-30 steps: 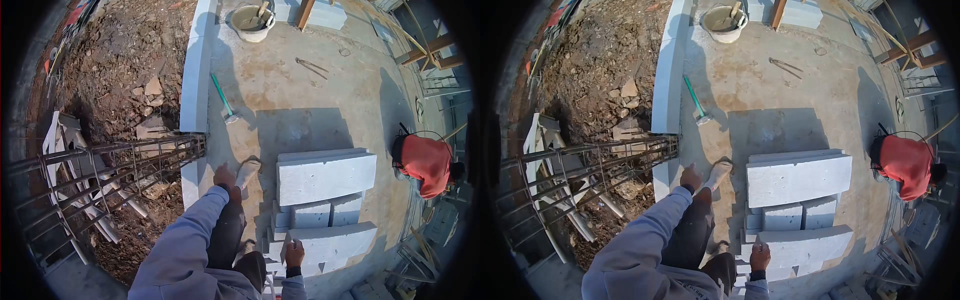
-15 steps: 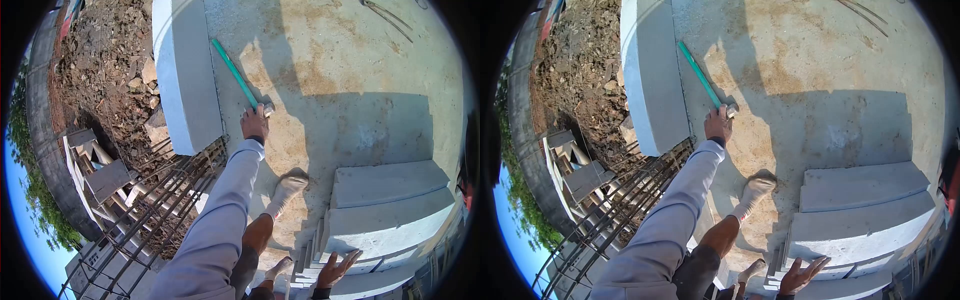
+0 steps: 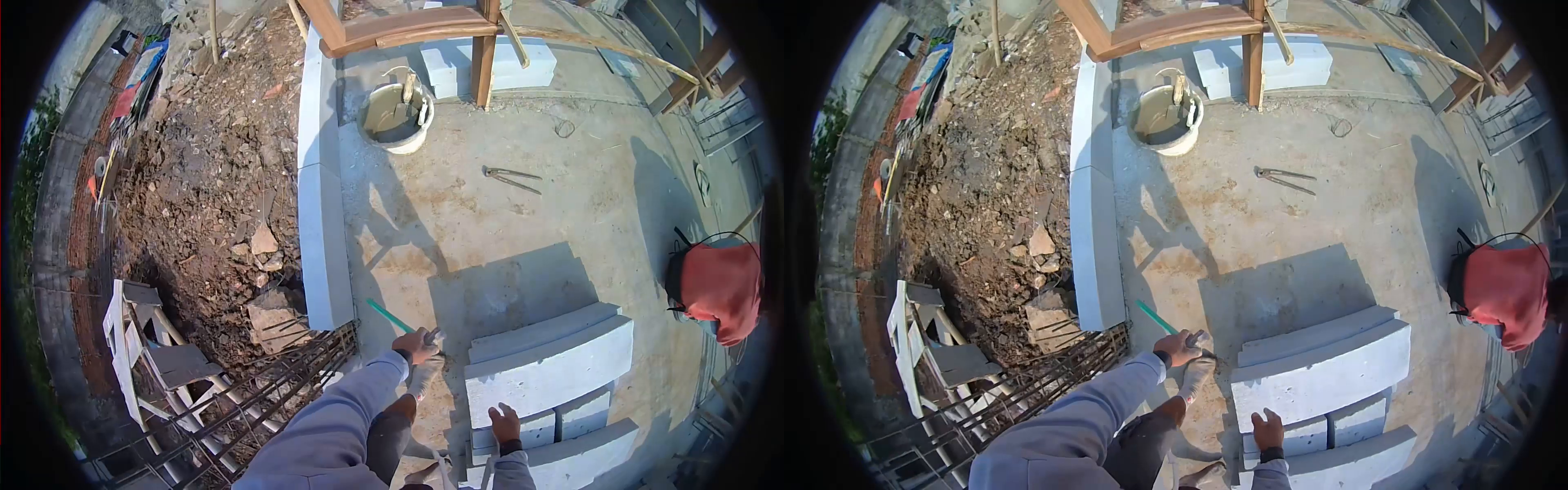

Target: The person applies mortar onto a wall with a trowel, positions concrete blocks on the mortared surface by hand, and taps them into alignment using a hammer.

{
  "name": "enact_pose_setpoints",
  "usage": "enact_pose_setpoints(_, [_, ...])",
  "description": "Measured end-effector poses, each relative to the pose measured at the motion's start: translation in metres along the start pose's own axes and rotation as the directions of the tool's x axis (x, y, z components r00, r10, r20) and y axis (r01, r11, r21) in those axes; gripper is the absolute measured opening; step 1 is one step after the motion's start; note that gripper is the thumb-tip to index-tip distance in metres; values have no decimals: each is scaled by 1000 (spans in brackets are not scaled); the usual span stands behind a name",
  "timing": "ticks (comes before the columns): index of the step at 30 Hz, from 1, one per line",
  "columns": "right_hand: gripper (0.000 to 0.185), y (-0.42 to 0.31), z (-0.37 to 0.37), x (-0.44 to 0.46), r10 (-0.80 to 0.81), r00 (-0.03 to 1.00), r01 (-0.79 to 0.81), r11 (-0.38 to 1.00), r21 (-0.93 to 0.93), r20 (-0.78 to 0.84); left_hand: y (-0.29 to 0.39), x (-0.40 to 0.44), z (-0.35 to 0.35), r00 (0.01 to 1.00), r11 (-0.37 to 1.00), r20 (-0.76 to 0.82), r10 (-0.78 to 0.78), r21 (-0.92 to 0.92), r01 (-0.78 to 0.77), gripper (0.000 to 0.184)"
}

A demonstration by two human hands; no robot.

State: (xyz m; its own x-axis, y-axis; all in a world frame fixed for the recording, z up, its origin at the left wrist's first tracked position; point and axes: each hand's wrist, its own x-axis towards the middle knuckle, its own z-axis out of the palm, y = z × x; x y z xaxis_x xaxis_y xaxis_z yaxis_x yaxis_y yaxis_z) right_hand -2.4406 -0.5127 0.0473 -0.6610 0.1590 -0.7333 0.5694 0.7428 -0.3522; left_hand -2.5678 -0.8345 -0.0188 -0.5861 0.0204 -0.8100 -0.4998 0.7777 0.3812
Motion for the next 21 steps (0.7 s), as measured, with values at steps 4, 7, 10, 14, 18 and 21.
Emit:
enact_pose_setpoints(4, [48,-63,-52,-71,-96,993,109,965,238,-68,88,-85,-30,990,995,120,78,-78,-69,63])
enact_pose_setpoints(7, [56,-76,-61,-133,-118,988,145,930,338,-99,138,-148,-28,961,968,202,189,-200,-149,60])
enact_pose_setpoints(10, [64,-43,-47,-192,-234,896,335,914,227,-378,192,-223,-11,901,924,319,296,-336,-184,66])
enact_pose_setpoints(14, [80,12,-56,-296,-180,754,376,906,191,-632,244,-340,62,796,877,450,406,-436,-201,55])
enact_pose_setpoints(18, [61,121,-42,-407,93,808,211,876,433,-581,250,-466,176,534,892,738,413,-447,-71,46])
enact_pose_setpoints(21, [38,212,20,-487,390,675,147,761,632,-626,234,-537,297,458,971,857,238,-200,-130,52])
